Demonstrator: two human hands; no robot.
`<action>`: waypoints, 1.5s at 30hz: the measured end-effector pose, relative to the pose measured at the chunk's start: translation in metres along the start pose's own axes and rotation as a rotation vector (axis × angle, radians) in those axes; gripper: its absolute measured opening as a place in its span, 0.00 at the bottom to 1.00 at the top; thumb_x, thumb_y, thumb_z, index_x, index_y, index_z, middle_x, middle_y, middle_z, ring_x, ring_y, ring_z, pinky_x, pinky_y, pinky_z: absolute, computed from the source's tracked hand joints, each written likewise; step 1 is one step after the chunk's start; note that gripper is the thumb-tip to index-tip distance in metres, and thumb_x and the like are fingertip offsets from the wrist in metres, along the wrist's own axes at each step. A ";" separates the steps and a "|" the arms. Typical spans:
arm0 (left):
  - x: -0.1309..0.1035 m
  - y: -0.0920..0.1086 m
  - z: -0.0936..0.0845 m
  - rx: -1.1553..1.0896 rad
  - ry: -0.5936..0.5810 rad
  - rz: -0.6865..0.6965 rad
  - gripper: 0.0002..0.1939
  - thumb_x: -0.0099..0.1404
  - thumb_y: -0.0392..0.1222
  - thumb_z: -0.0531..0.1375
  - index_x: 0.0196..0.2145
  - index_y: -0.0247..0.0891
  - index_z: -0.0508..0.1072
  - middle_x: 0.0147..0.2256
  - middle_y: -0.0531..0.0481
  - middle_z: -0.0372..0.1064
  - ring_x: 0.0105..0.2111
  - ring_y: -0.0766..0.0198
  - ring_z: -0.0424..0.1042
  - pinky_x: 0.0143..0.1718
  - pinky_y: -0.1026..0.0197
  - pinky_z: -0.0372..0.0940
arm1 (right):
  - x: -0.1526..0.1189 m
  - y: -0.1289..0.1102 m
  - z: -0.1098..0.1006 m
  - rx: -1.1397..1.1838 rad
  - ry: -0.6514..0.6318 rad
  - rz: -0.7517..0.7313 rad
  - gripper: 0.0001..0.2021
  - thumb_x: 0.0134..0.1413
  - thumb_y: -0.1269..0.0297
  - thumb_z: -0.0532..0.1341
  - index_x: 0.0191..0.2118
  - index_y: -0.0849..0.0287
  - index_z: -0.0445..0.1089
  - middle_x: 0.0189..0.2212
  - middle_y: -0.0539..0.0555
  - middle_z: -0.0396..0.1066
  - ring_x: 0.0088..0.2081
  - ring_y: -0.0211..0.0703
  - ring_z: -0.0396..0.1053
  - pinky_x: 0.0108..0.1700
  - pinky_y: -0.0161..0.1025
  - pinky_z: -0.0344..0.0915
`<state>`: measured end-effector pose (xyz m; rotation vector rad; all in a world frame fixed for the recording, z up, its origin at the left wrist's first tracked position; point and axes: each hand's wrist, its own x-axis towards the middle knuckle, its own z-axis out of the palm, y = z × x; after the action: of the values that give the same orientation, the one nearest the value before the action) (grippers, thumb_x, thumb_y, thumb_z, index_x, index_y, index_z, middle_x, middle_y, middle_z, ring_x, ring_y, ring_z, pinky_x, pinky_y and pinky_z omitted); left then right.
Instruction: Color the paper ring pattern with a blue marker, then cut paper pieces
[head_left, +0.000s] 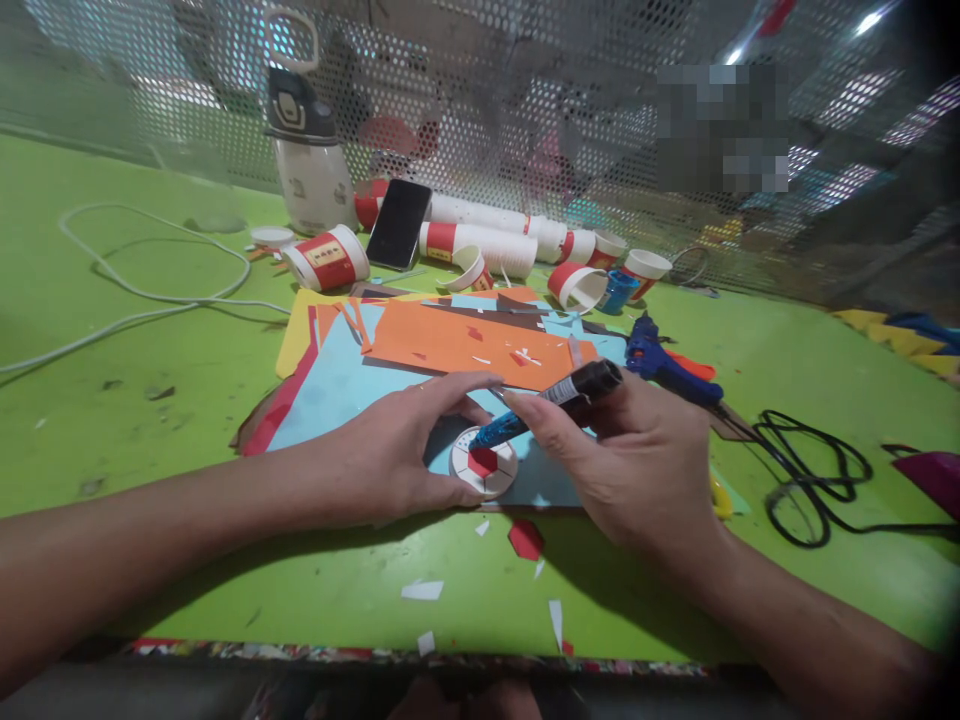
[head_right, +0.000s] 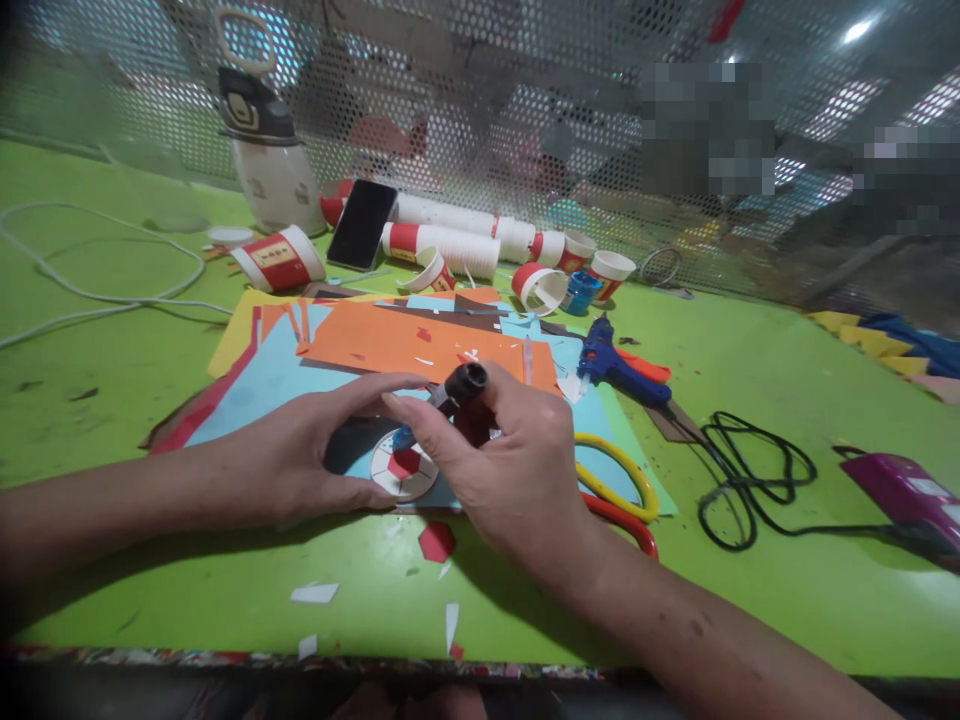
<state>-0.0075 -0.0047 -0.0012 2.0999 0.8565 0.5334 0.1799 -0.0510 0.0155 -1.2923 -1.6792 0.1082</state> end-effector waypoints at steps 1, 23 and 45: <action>0.000 0.000 0.000 0.003 0.001 0.003 0.37 0.53 0.44 0.69 0.59 0.40 0.62 0.54 0.45 0.70 0.52 0.50 0.70 0.51 0.52 0.66 | 0.000 0.001 0.000 0.002 -0.003 -0.010 0.12 0.52 0.60 0.68 0.22 0.60 0.71 0.16 0.46 0.68 0.18 0.33 0.60 0.20 0.32 0.58; -0.002 0.000 -0.002 0.056 -0.010 -0.050 0.42 0.54 0.45 0.69 0.63 0.41 0.58 0.52 0.45 0.71 0.50 0.51 0.71 0.52 0.51 0.65 | 0.004 0.000 -0.013 0.010 -0.008 0.005 0.15 0.54 0.60 0.66 0.21 0.59 0.68 0.15 0.46 0.66 0.17 0.32 0.59 0.19 0.32 0.56; -0.001 0.001 -0.001 0.022 -0.007 -0.005 0.38 0.54 0.43 0.69 0.61 0.41 0.61 0.54 0.45 0.70 0.53 0.51 0.69 0.54 0.52 0.65 | 0.001 0.001 -0.011 -0.063 -0.045 -0.057 0.12 0.54 0.62 0.66 0.23 0.61 0.70 0.16 0.47 0.68 0.18 0.32 0.58 0.20 0.31 0.57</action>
<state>-0.0083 -0.0057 0.0003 2.1180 0.8673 0.5152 0.1886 -0.0552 0.0218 -1.2963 -1.7684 0.0507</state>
